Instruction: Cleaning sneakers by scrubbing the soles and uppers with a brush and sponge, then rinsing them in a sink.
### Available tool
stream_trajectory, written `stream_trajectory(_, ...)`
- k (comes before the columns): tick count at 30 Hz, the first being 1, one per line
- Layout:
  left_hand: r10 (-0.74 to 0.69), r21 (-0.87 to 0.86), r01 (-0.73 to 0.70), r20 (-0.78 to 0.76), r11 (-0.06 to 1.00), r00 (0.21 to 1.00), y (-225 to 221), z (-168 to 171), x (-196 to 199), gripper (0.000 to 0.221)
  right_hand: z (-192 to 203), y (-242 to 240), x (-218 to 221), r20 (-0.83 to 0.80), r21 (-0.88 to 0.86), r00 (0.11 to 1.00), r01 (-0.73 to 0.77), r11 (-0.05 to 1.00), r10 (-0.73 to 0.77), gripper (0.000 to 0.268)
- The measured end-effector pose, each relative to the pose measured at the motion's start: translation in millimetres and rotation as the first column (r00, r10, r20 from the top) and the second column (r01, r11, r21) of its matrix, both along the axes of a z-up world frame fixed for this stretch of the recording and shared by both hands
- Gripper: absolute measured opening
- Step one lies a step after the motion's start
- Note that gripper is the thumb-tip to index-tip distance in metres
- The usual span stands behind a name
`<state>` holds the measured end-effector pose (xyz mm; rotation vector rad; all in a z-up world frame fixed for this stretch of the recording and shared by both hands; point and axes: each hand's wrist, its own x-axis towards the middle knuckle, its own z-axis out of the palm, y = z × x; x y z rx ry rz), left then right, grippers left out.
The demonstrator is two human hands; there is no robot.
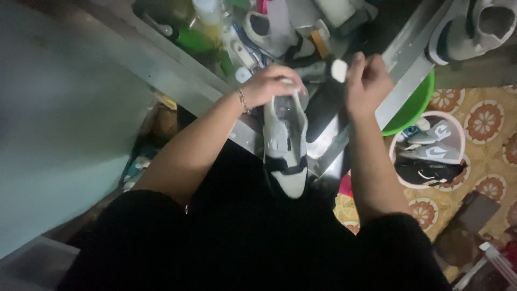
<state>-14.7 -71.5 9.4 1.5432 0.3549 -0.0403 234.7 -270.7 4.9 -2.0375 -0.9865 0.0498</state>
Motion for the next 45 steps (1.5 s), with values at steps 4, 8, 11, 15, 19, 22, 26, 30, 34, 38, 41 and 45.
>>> stream_trajectory(4,0.281,-0.012,-0.285,-0.142,0.958,0.949,20.1,-41.6,26.1,0.044,-29.3,-2.0,20.0,-0.066,0.213,0.998,0.021,0.977,-0.008,0.046)
stream_trajectory(8,0.568,-0.047,-0.71,-0.563,0.703,0.6,44.2,-88.5,40.3,0.051,-59.6,-2.4,52.2,-0.147,0.442,0.989,0.04,0.896,0.028,0.038)
stream_trajectory(11,0.571,0.122,-0.625,-0.568,0.771,0.593,77.3,-104.8,59.3,0.078,-28.4,24.8,28.9,-0.179,0.493,0.98,0.161,0.855,-0.081,0.035)
stream_trajectory(15,0.625,0.168,-0.646,-0.516,0.745,0.586,105.7,-100.8,74.5,0.067,-30.1,17.4,44.0,-0.035,0.488,0.972,0.22,0.845,-0.232,0.036)
stream_trajectory(19,0.656,0.124,-0.739,-0.573,0.662,0.491,109.9,-113.8,84.4,0.062,-24.1,22.3,45.9,-0.118,0.502,0.983,0.178,0.846,-0.137,0.032)
stream_trajectory(22,0.669,0.037,-0.834,-0.617,0.551,0.415,107.9,-111.1,97.7,0.066,-21.6,30.2,38.0,-0.261,0.468,0.965,0.137,0.873,-0.012,0.03)
stream_trajectory(26,0.668,0.141,-0.745,-0.572,0.651,0.475,103.9,-106.1,105.7,0.063,21.5,83.3,-2.0,-0.419,0.105,0.874,0.317,0.943,-0.247,0.094)
stream_trajectory(30,0.746,0.21,-0.77,-0.492,0.603,0.45,90.3,-109.3,104.4,0.055,-9.6,92.0,12.3,-0.597,0.202,0.801,0.204,0.958,-0.045,0.097)
stream_trajectory(34,0.776,0.145,-0.824,-0.456,0.547,0.435,105.0,-182.3,105.9,0.057,-27.2,109.2,23.8,-0.729,0.342,0.668,0.171,0.924,0.146,0.108)
stream_trajectory(38,0.642,0.74,-0.329,-0.177,0.587,0.746,142.9,-332.4,123.0,0.033,12.3,135.7,31.3,-0.896,0.126,0.443,0.269,0.955,-0.007,0.101)
stream_trajectory(41,0.779,0.264,-0.735,-0.15,0.625,0.609,92.7,-72.2,103.3,0.053,21.4,160.8,32.9,-0.965,0.116,0.262,0.436,0.892,-0.003,0.066)
stream_trajectory(45,0.719,0.169,-0.7,-0.113,0.694,0.686,88.2,-66.9,94.8,0.069,22.0,173.8,38.2,-0.952,-0.107,0.213,0.446,0.889,-0.221,0.09)
